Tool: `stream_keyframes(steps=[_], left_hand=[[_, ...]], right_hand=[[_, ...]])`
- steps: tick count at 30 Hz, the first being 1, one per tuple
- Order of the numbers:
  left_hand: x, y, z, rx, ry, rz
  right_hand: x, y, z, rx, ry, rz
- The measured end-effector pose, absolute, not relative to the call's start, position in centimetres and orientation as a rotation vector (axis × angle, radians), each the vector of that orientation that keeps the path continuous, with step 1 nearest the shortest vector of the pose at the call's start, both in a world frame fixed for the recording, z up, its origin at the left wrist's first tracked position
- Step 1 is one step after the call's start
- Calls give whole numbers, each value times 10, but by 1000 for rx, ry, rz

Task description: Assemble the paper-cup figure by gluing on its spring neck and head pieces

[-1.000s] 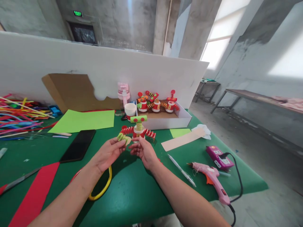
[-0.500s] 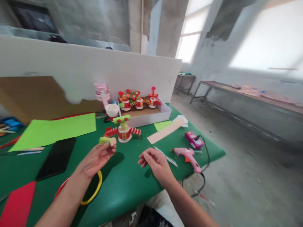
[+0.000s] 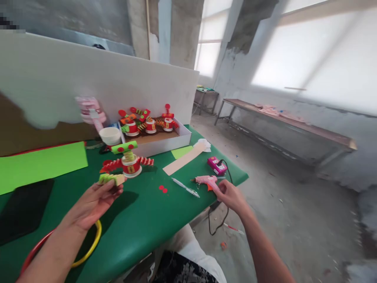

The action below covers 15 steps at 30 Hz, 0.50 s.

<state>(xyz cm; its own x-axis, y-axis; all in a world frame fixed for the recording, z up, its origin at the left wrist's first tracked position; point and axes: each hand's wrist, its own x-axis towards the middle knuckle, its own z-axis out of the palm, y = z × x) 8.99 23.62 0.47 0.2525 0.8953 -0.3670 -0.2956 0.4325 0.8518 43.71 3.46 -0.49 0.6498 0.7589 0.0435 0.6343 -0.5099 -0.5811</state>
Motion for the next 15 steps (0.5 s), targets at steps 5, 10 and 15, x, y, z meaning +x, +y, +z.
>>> stream_keyframes(steps=[5, 10, 15], left_hand=[[98, 234, 11, 586, 975, 960], [98, 236, 6, 518, 934, 962], [99, 235, 7, 475, 896, 970]], right_hand=[[439, 38, -12, -2388, -1147, 233], [423, 39, 7, -1960, -836, 370], [369, 53, 29, -1270, -575, 1079]])
